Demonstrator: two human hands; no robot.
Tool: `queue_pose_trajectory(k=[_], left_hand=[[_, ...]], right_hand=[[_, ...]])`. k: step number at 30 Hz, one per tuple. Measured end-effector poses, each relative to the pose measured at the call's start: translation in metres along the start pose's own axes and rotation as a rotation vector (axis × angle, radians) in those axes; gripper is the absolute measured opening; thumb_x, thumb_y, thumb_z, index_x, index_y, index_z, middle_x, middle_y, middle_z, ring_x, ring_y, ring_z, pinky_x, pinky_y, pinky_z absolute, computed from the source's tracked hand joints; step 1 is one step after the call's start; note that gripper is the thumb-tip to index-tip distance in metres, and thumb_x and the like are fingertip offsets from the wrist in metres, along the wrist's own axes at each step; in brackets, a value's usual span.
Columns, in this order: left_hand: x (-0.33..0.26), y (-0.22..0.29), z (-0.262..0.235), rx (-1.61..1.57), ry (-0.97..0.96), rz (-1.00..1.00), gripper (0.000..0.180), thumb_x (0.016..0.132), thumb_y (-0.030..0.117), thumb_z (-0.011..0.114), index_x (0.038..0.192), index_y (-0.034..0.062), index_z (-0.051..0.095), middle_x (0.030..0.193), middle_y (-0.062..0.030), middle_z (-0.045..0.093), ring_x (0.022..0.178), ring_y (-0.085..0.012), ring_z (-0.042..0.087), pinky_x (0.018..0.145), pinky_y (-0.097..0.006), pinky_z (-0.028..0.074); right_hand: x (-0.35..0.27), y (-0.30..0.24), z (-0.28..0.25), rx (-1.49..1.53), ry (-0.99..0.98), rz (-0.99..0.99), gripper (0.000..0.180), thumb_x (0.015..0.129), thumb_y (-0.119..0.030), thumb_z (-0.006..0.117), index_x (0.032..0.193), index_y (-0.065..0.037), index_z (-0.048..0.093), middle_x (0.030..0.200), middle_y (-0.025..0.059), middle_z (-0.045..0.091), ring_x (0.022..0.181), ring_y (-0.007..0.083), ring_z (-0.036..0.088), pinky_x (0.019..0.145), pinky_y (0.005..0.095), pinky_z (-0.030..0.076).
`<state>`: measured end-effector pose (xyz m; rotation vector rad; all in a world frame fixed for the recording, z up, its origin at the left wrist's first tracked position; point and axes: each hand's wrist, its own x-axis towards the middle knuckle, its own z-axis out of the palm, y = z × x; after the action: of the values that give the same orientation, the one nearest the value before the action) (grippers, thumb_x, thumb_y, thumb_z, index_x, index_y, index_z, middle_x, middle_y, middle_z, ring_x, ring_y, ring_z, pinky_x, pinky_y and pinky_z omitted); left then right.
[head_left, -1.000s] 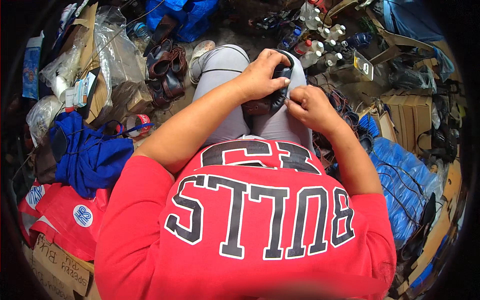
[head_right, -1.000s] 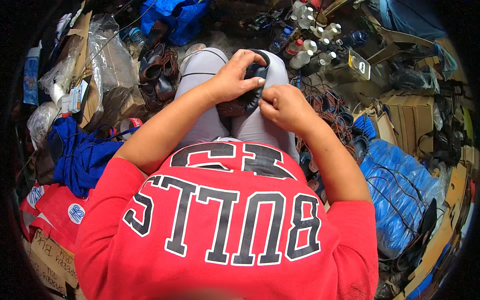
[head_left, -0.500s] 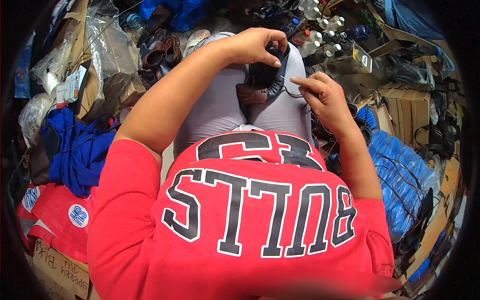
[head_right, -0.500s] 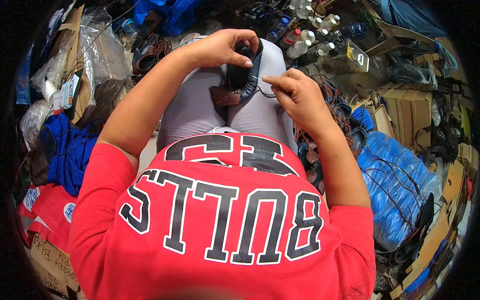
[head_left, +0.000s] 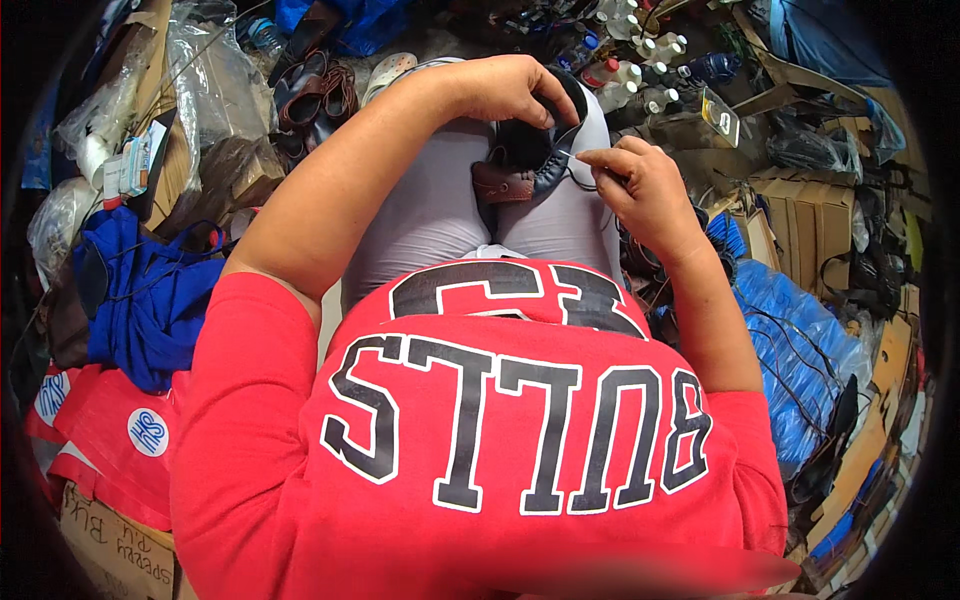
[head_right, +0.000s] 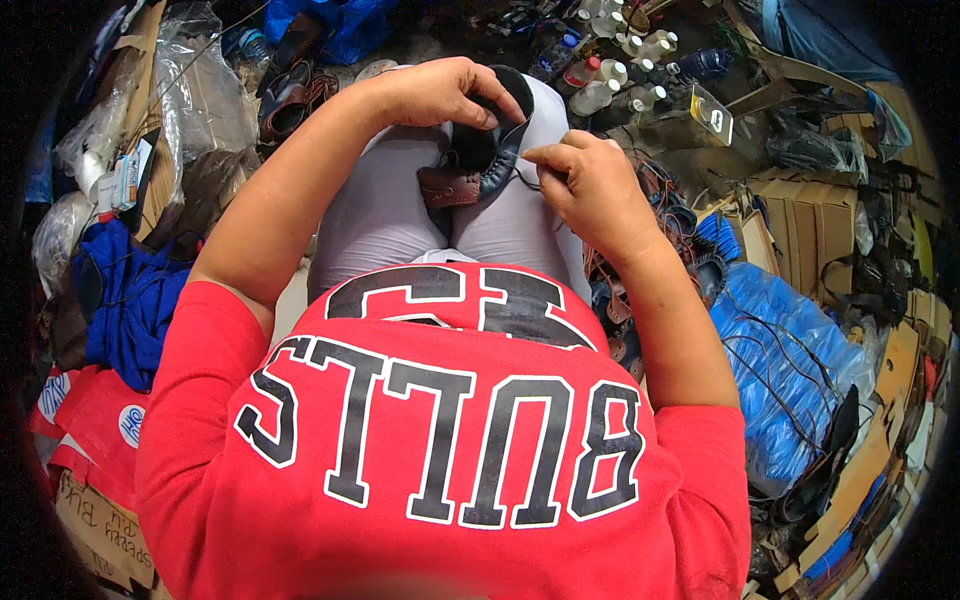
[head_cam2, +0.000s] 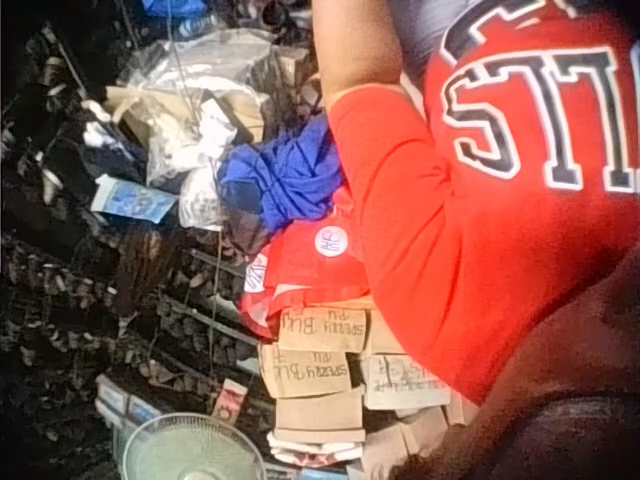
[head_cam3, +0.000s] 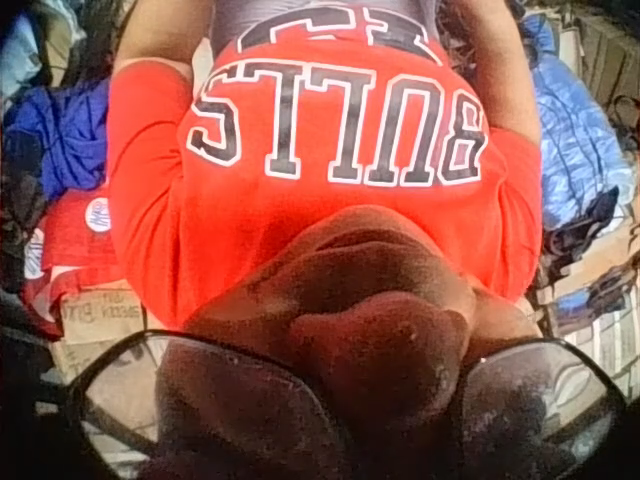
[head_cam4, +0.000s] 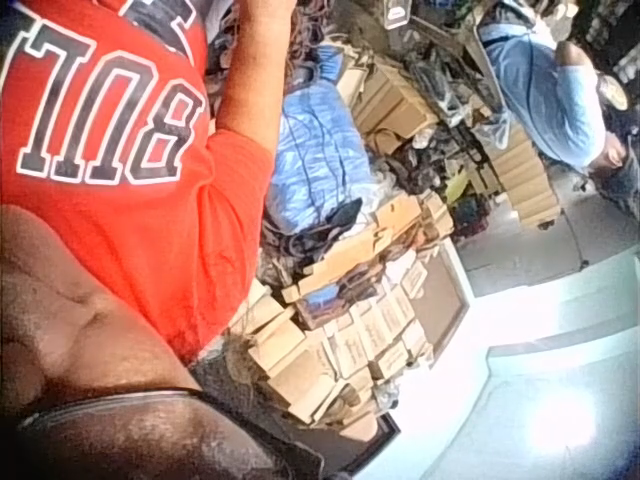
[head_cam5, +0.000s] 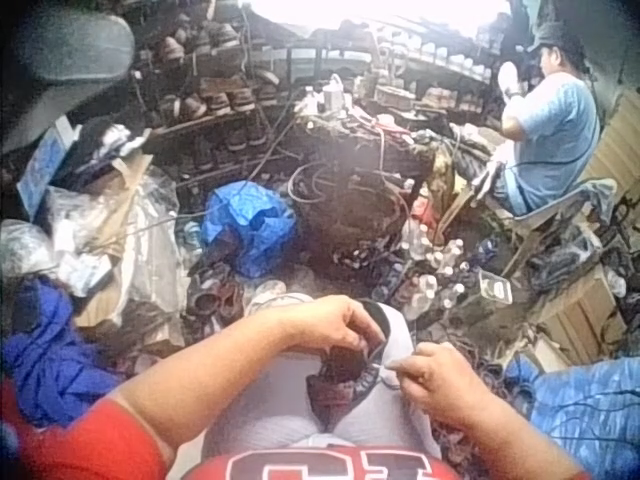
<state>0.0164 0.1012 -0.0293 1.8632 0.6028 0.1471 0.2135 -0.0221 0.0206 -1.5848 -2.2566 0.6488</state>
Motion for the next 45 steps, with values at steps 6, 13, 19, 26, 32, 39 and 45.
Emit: queue_pose_trajectory(k=[6,13,19,26,32,39,45], left_hand=[[0.003,-0.002,-0.001,-0.024,-0.016,0.009,0.029,0.078,0.007,0.066,0.106,0.0105,0.069,0.103,-0.006,0.066,0.095,-0.0176,0.059,0.09,-0.029,0.043],[0.005,0.0,-0.001,0.04,0.003,0.071,0.025,0.079,0.012,0.069,0.104,0.0099,0.069,0.104,-0.007,0.063,0.1,-0.0196,0.056,0.092,-0.031,0.041],[0.016,-0.009,-0.002,0.03,-0.041,0.108,0.027,0.079,0.017,0.07,0.105,0.0102,0.066,0.106,-0.0079,0.061,0.102,-0.0206,0.055,0.093,-0.032,0.04],[0.012,-0.008,0.005,0.081,0.033,0.086,0.028,0.076,0.017,0.072,0.102,0.0095,0.066,0.104,-0.0074,0.06,0.1,-0.0208,0.055,0.09,-0.033,0.041],[-0.045,0.022,0.036,0.498,0.618,0.175,0.046,0.067,0.029,0.078,0.105,0.0114,0.06,0.1,-0.01,0.056,0.089,-0.03,0.059,0.075,-0.04,0.048],[-0.068,0.023,0.08,0.805,0.333,0.023,0.043,0.065,0.027,0.076,0.1,0.0082,0.06,0.095,-0.0085,0.059,0.085,-0.0266,0.06,0.072,-0.037,0.044],[-0.055,0.024,0.074,0.707,0.481,0.123,0.033,0.069,0.023,0.073,0.095,0.0062,0.062,0.087,-0.009,0.06,0.083,-0.0274,0.06,0.071,-0.038,0.046]], right_hand=[[0.004,-0.006,-0.002,-0.17,-0.001,-0.062,0.02,0.075,-0.008,0.062,0.093,-0.009,0.071,0.075,0.0133,0.06,0.071,0.0316,0.059,0.066,0.0382,0.048],[0.003,0.019,0.009,0.105,-0.042,0.052,0.026,0.076,-0.003,0.062,0.098,-0.012,0.071,0.077,0.008,0.056,0.072,0.0233,0.059,0.067,0.0302,0.047],[0.012,0.055,0.016,0.525,-0.178,0.181,0.038,0.075,0.008,0.054,0.102,-0.012,0.072,0.083,0.0019,0.052,0.079,0.0111,0.053,0.072,0.0228,0.044],[0.015,0.033,0.03,0.418,-0.042,0.084,0.021,0.076,-0.001,0.067,0.096,-0.007,0.07,0.08,0.0021,0.056,0.077,0.0115,0.054,0.071,0.0237,0.044],[0.016,0.031,0.021,0.711,0.047,0.131,0.039,0.074,-0.014,0.076,0.109,-0.007,0.061,0.078,0.0002,0.055,0.071,0.0075,0.05,0.063,0.0228,0.042],[0.05,0.043,0.018,0.294,-0.128,0.157,0.029,0.079,-0.028,0.072,0.083,-0.001,0.062,0.058,0.002,0.049,0.057,0.0087,0.044,0.052,0.0277,0.038],[0.053,0.053,0.008,0.47,-0.134,0.308,0.027,0.081,-0.029,0.07,0.076,-0.004,0.062,0.06,-0.0039,0.051,0.054,0.0043,0.04,0.048,0.0242,0.033]])
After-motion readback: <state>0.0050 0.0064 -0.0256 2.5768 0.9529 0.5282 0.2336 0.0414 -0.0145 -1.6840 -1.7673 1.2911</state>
